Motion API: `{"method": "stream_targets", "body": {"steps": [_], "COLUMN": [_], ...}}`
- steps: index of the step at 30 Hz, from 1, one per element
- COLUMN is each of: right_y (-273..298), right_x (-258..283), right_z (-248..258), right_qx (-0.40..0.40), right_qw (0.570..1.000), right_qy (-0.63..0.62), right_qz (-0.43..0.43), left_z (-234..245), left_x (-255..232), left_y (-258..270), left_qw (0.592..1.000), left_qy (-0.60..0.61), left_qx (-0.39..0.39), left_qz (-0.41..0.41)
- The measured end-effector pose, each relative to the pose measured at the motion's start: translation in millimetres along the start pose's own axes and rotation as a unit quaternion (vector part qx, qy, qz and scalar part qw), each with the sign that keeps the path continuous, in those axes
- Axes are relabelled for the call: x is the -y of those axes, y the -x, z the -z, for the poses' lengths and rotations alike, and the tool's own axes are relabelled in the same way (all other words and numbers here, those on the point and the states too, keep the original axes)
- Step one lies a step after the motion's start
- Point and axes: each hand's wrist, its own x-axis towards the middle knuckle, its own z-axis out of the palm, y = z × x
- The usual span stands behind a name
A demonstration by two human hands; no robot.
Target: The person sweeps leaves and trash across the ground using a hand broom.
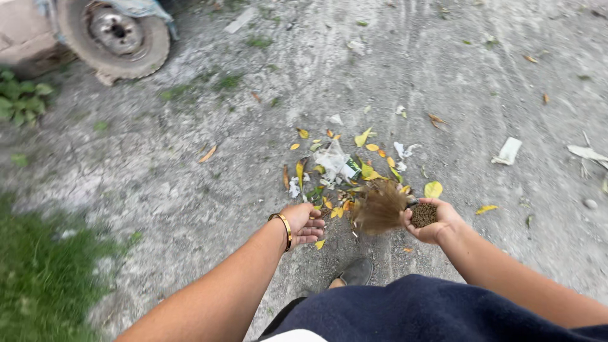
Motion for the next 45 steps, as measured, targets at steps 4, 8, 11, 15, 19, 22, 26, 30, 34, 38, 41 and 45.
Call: {"method": "stream_targets", "body": {"steps": [4,8,11,15,19,22,26,30,34,38,41,45], "right_y": [12,37,45,32,2,-8,-16,-29,-26,12,47,57], "right_x": [-23,-78,-121,-165,-210,-229,-210,-132,-73,-75,-95,-113], "right_z": [-4,-7,-3,-1,-14,-26,-43,-61,-59,-50,-50,-58], "right_qx": [0.087,0.089,0.091,0.131,0.118,0.086,-0.002,-0.037,0.013,0.047,0.078,0.078], "right_qw": [0.991,0.966,0.941,0.92,0.873,0.841,0.839,0.851,0.859,0.838,0.834,0.86], "right_qy": [0.072,0.224,0.319,0.358,0.425,0.468,0.52,0.519,0.511,0.538,0.546,0.501], "right_qz": [0.073,0.095,0.06,-0.093,-0.209,-0.258,-0.162,-0.077,0.019,0.078,0.037,-0.054], "left_z": [19,18,10,-4,10,34,59,53,22,-7,-17,-16], "left_x": [45,81,97,109,118,132,144,139,115,86,69,61], "left_y": [18,22,36,62,80,92,98,99,92,79,69,57], "left_qw": [1.0,1.0,0.999,0.999,0.999,0.997,0.99,0.987,0.986,0.987,0.989,0.988], "left_qy": [0.01,0.028,0.027,-0.009,0.03,0.07,0.108,0.12,0.147,0.147,0.142,0.147], "left_qx": [0.0,0.008,0.023,0.03,-0.005,-0.037,-0.083,-0.1,-0.075,-0.055,-0.04,-0.035], "left_qz": [0.019,0.007,0.007,0.023,0.017,0.008,0.029,0.045,0.03,0.023,0.009,-0.014]}}
